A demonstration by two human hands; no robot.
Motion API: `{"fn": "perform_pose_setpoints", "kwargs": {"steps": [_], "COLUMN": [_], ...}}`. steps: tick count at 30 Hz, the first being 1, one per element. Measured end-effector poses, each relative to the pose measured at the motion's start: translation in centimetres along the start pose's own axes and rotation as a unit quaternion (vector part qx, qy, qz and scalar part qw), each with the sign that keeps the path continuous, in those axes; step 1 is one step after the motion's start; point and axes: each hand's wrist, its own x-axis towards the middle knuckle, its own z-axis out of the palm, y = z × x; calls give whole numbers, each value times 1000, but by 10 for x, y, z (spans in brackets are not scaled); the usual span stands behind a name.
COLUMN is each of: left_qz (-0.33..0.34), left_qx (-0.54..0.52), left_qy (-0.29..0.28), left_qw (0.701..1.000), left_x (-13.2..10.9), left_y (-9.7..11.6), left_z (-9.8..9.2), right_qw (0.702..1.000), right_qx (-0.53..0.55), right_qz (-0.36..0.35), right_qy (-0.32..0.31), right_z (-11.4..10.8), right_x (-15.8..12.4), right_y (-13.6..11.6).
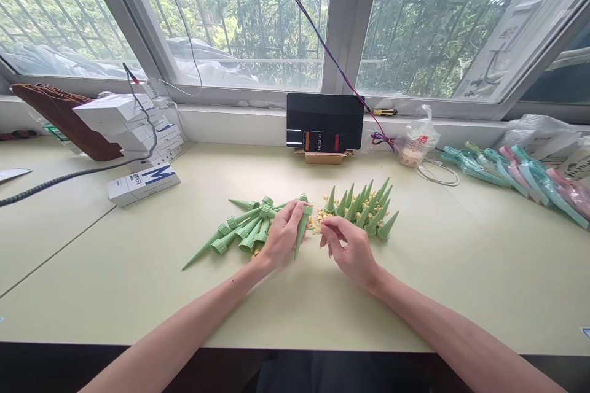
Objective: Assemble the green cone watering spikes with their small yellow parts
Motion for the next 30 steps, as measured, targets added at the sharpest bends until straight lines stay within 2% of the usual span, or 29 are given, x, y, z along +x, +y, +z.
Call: {"fn": "perform_pose_setpoints", "kwargs": {"steps": [6,30], "left_qz": [-3,-3], "left_qx": [-5,-22], "left_qy": [-21,-55], "left_qw": [1000,998], "left_x": [-1,-4], "left_y": [-2,2], "left_z": [1,3], "right_qw": [999,999], "right_qx": [31,15], "right_qz": [14,13], "right_qy": [28,45], "right_z": [1,0], "right_x": [1,1], "right_y": [-1,0]}}
